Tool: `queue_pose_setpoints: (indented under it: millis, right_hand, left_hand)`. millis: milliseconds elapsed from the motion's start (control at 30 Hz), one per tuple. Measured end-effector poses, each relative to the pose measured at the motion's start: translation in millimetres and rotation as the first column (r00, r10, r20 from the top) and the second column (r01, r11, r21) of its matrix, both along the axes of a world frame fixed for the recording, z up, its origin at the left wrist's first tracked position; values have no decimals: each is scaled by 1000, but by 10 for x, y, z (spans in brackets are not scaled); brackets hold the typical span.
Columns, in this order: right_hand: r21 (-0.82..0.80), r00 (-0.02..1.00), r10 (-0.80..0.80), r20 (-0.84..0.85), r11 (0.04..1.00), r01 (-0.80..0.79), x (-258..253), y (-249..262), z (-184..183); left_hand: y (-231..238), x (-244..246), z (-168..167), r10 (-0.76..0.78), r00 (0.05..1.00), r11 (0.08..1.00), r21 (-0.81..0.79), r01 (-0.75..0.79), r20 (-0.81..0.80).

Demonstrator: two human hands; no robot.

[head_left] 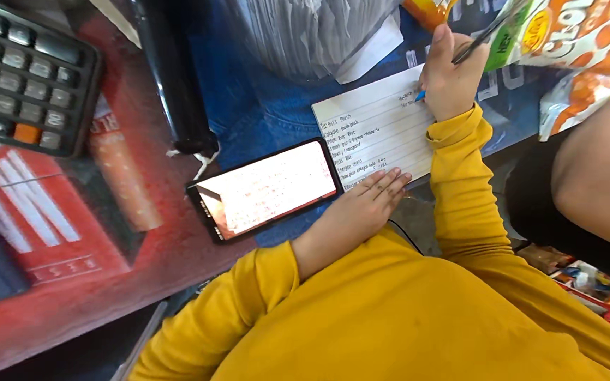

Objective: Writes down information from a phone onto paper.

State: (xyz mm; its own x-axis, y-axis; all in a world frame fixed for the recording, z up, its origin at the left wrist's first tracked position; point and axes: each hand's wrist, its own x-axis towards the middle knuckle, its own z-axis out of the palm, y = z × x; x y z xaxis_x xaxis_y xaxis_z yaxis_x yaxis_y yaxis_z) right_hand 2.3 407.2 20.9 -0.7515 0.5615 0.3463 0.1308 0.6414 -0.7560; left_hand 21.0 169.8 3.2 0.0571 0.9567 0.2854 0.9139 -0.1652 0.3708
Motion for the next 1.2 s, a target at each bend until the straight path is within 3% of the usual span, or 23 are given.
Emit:
queue_pose_setpoints:
  millis: [167, 500, 633, 1200]
  right_hand:
    - [-102, 996, -75, -40, 992, 71, 8, -4, -5]
    - [68, 997, -70, -32, 995, 72, 32, -8, -17]
    - [-114, 993, -119, -8, 987, 117, 33, 11, 26]
    - [-71, 988, -152, -29, 986, 150, 14, 22, 2]
  left_hand:
    - [4, -4, 8, -3, 1000, 1000, -5, 3, 22]
    - [6, 3, -8, 5, 1000, 1000, 19, -6, 17]
    - [10, 1, 5, 7, 1000, 1000, 16, -7, -19]
    - [2, 0, 4, -3, 1000, 1000, -5, 3, -14]
